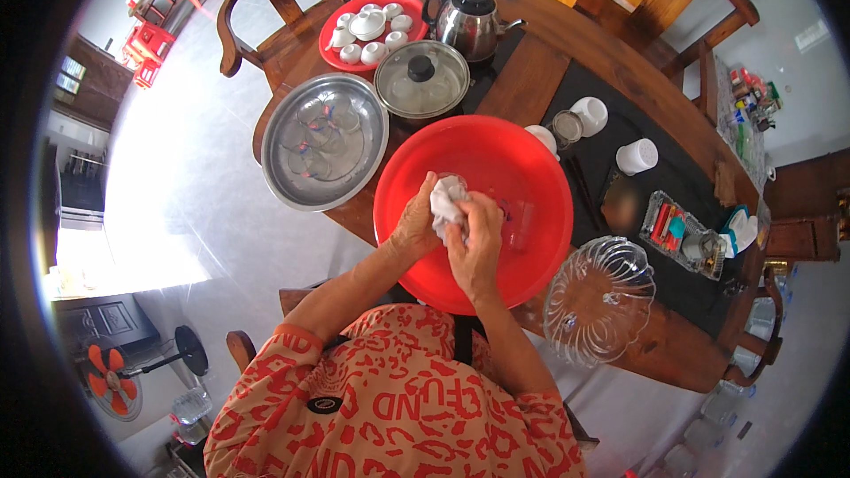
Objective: The person wipes the inside and outside of small glass cups with a white cloth over a red basin. They place the cleaned cups into a metal tray. The person then wipes a large glass bowl and places it on the table.
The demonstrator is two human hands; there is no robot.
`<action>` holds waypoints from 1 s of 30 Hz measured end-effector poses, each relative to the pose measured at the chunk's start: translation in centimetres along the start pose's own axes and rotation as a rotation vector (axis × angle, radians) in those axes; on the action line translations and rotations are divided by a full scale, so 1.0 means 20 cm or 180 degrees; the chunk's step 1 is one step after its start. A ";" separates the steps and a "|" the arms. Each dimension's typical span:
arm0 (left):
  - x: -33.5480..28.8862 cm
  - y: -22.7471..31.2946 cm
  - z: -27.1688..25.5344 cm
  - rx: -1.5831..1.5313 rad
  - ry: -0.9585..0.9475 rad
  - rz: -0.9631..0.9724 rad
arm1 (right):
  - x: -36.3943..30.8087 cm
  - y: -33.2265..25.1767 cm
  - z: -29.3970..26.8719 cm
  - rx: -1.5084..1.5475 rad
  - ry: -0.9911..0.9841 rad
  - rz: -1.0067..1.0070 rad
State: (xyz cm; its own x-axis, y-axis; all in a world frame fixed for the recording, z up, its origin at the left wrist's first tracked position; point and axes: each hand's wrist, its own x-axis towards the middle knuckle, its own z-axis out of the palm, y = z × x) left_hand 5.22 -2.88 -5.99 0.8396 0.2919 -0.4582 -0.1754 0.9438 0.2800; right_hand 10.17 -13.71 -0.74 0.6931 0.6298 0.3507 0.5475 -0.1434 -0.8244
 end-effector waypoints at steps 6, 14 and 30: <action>-0.02 0.04 -0.01 0.0607 -0.0159 0.0016 | 0.23 0.29 0.05 -0.0386 0.0166 0.0519; 0.00 0.12 0.03 0.0116 0.0268 -0.0079 | 0.16 0.51 0.12 -0.1424 -0.1148 0.0423; 0.03 0.04 0.05 -0.0112 -0.0259 0.0039 | 0.14 -0.01 0.05 0.0525 -0.0036 -0.0128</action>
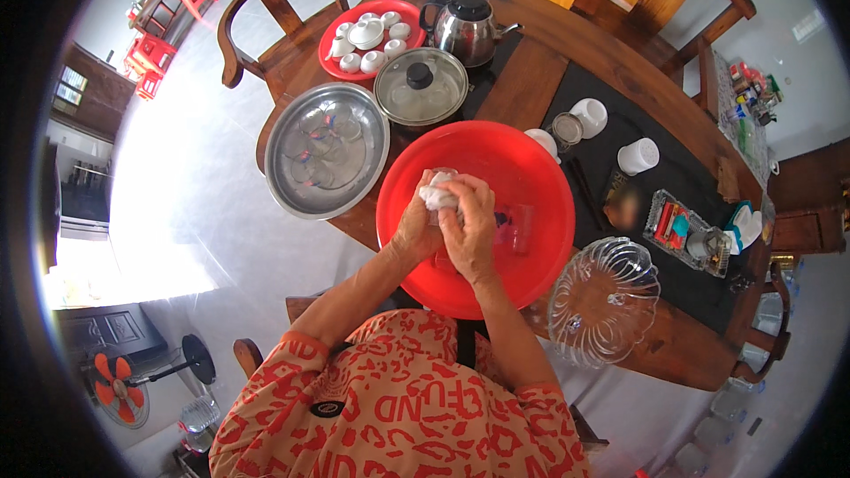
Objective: The person wipes the inside and outside of small glass cups with a white cloth over a red basin. They place the cleaned cups into a metal tray. The person then wipes a large glass bowl and places it on the table.
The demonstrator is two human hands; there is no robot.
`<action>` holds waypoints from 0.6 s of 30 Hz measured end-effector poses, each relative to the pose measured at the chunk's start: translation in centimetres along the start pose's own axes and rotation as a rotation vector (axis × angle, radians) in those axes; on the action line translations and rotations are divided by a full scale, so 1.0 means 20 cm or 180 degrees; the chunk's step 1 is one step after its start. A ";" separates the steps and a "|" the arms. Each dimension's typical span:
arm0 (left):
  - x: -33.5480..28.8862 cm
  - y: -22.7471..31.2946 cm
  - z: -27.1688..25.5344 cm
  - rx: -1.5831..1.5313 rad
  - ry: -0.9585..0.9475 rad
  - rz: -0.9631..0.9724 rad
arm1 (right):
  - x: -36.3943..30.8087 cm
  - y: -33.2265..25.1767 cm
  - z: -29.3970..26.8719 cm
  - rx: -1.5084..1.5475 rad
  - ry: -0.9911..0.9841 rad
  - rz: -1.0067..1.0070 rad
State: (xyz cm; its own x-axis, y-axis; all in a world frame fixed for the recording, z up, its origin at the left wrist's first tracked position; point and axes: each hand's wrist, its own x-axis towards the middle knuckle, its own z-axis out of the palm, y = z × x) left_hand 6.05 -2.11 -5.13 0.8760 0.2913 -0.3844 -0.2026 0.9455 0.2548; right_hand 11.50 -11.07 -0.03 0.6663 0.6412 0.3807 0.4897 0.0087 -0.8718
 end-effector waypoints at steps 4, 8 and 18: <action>-0.06 0.01 0.02 0.0412 0.0130 -0.0064 | 0.07 0.10 -0.01 0.1311 0.0205 0.1314; -0.09 0.00 0.02 0.0751 -0.0202 -0.0005 | 0.02 0.13 -0.04 0.1417 0.0320 0.1452; -0.14 0.08 0.09 0.3181 -0.0726 0.0521 | 0.10 -0.04 -0.19 0.0793 -0.0486 0.0500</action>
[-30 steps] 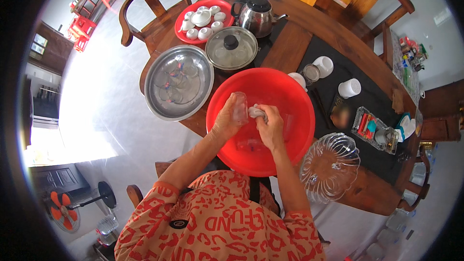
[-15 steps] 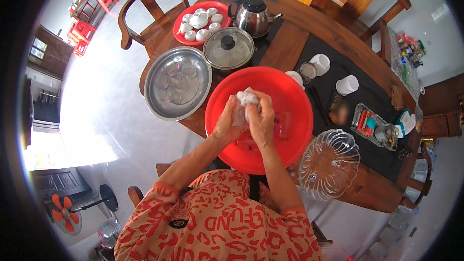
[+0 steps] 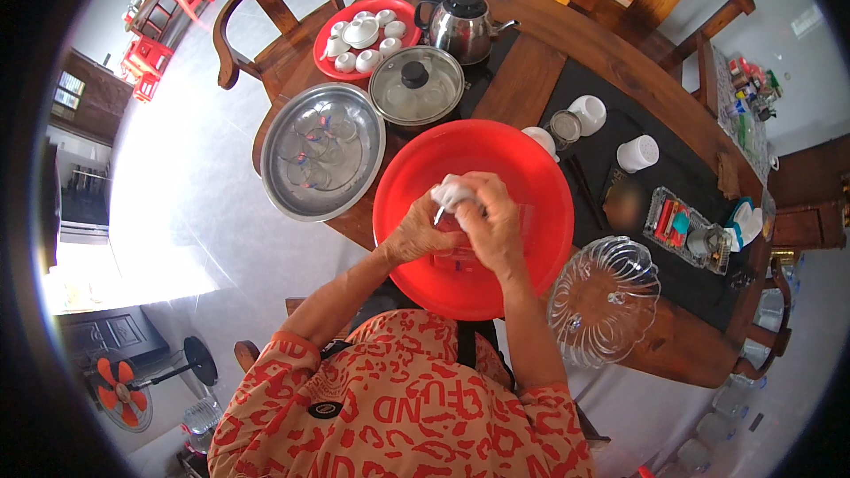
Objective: The person wipes the inside and outside of small glass cups with a white cloth over a red basin. They place the cleaned cups into a metal tray. The person then wipes a large glass bowl and places it on the table.
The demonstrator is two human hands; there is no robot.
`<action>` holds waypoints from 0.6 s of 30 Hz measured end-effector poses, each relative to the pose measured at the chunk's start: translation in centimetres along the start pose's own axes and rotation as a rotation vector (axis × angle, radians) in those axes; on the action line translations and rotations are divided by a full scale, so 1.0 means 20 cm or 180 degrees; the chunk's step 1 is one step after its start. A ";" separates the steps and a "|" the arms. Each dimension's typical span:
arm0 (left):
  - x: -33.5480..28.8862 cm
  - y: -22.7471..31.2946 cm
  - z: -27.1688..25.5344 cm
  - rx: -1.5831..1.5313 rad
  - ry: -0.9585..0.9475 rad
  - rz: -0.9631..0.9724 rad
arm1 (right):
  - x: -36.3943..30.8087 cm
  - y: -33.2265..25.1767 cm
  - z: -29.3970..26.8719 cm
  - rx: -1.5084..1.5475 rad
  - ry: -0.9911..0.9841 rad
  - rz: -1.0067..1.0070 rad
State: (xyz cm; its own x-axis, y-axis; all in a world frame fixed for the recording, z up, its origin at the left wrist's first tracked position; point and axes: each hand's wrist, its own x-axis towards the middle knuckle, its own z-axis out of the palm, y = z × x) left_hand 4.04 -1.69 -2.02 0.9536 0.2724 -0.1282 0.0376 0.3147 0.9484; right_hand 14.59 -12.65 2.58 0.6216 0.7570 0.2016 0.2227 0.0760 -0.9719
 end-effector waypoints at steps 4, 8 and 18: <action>0.02 -0.01 0.02 0.0217 0.0039 0.0398 | 0.05 0.11 -0.07 0.0247 -0.0064 0.0873; 0.02 -0.04 -0.01 0.0467 0.0077 0.0498 | 0.00 0.06 -0.09 0.0101 -0.0131 0.0624; 0.00 -0.01 0.00 0.0972 0.0197 0.0276 | 0.02 0.03 0.00 -0.0639 -0.0408 -0.0212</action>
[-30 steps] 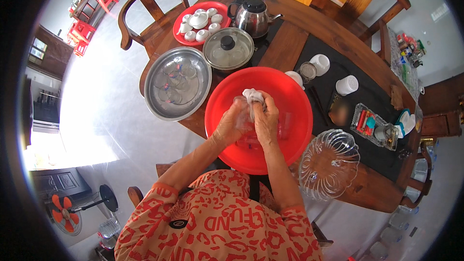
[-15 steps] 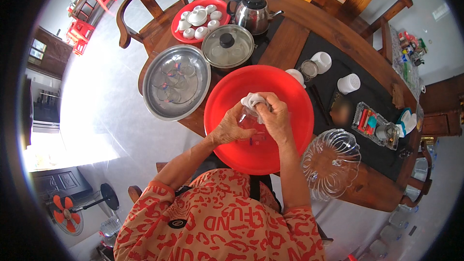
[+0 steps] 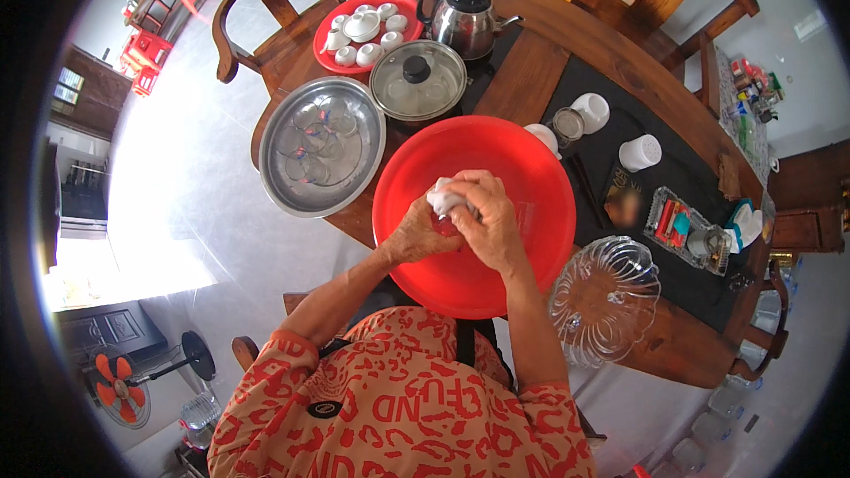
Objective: The person wipes the inside and outside of small glass cups with a white cloth over a red basin. They place the cleaned cups into a metal tray. The person then wipes a large glass bowl and places it on the table.
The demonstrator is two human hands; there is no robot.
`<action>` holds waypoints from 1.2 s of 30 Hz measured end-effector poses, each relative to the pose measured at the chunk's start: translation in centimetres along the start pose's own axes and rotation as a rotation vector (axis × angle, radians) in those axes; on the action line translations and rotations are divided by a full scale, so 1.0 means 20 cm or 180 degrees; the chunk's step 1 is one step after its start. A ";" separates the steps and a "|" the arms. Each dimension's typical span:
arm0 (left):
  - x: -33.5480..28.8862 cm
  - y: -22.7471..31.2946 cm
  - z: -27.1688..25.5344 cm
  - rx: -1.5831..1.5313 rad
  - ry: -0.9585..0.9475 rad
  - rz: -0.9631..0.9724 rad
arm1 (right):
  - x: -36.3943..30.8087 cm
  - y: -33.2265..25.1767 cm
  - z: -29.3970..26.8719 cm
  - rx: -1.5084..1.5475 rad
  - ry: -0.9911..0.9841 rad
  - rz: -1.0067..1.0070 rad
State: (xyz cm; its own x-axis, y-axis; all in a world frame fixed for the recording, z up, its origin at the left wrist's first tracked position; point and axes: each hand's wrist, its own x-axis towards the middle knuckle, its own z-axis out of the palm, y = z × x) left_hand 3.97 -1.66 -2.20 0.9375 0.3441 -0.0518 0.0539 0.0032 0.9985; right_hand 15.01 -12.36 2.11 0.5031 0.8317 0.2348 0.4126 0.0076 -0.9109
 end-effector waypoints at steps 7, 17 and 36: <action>0.00 0.03 -0.03 -0.0590 0.0246 -0.0095 | 0.12 0.48 0.03 -0.0023 0.0456 0.1231; 0.08 -0.20 -0.04 -0.3234 0.1030 -0.0927 | -0.05 0.27 0.02 -0.0373 -0.0080 0.1051; 0.05 -0.12 0.05 -0.3385 0.0249 -0.0848 | 0.04 0.10 0.06 0.0703 0.0647 0.0571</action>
State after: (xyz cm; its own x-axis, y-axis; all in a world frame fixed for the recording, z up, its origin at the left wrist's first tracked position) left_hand 5.06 -2.37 -4.74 0.9134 0.2707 -0.3041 -0.1077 0.8810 0.4607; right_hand 15.33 -11.06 0.17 0.7028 0.7033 0.1068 0.1408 0.0097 -0.9900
